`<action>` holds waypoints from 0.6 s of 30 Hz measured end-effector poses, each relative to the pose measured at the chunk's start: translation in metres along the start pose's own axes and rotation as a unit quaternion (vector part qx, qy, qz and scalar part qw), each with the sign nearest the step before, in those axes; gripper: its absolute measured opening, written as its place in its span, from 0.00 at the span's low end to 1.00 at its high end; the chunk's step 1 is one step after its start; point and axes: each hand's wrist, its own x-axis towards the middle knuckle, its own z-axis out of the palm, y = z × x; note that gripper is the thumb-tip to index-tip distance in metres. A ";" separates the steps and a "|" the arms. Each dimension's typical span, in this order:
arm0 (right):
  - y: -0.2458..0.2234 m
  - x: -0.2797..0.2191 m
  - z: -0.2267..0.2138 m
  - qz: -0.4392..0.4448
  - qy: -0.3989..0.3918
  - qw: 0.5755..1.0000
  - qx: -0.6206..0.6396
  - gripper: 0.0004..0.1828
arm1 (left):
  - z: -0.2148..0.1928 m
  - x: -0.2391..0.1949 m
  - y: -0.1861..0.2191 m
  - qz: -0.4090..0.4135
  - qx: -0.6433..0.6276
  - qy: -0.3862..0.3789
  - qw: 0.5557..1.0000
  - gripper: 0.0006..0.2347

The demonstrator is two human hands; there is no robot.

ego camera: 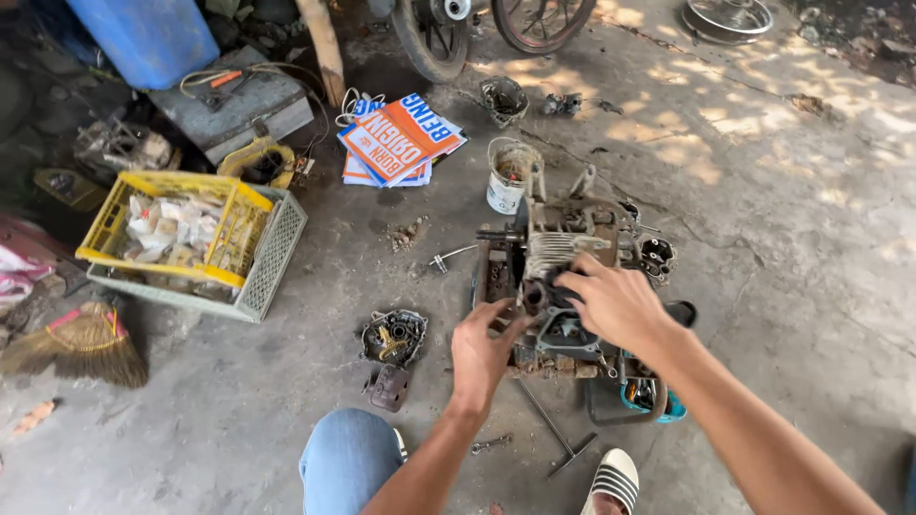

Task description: Cleaning and inspecting components of a disassembled motorcycle engine using a pick tool and a cloth

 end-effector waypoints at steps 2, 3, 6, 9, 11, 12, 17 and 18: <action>-0.005 0.002 -0.039 0.037 -0.074 0.996 0.033 0.18 | 0.005 0.006 0.000 0.007 -0.010 0.009 1.000 0.11; -0.007 0.002 -0.060 0.081 -0.144 0.984 0.068 0.19 | 0.007 0.010 0.002 0.019 -0.017 0.012 1.000 0.08; -0.016 -0.005 -0.101 0.161 -0.009 0.974 0.158 0.20 | 0.013 0.004 -0.002 0.051 -0.028 0.004 0.998 0.05; -0.008 0.016 -0.077 0.186 0.046 0.976 0.107 0.23 | 0.023 0.009 -0.007 0.057 0.000 -0.007 0.998 0.05; -0.003 0.035 -0.020 0.199 0.027 0.978 0.054 0.20 | 0.023 0.010 -0.009 0.074 0.025 -0.003 0.997 0.05; 0.002 0.048 0.007 0.213 0.001 0.977 0.002 0.18 | 0.022 0.014 -0.008 0.084 0.050 -0.002 0.995 0.05; -0.059 0.012 -0.044 0.199 -0.031 0.967 0.154 0.14 | 0.021 0.009 -0.003 0.068 0.011 0.003 0.998 0.04; -0.065 0.003 -0.069 0.225 -0.050 0.949 0.217 0.15 | 0.024 0.011 -0.006 0.060 0.004 -0.004 0.998 0.03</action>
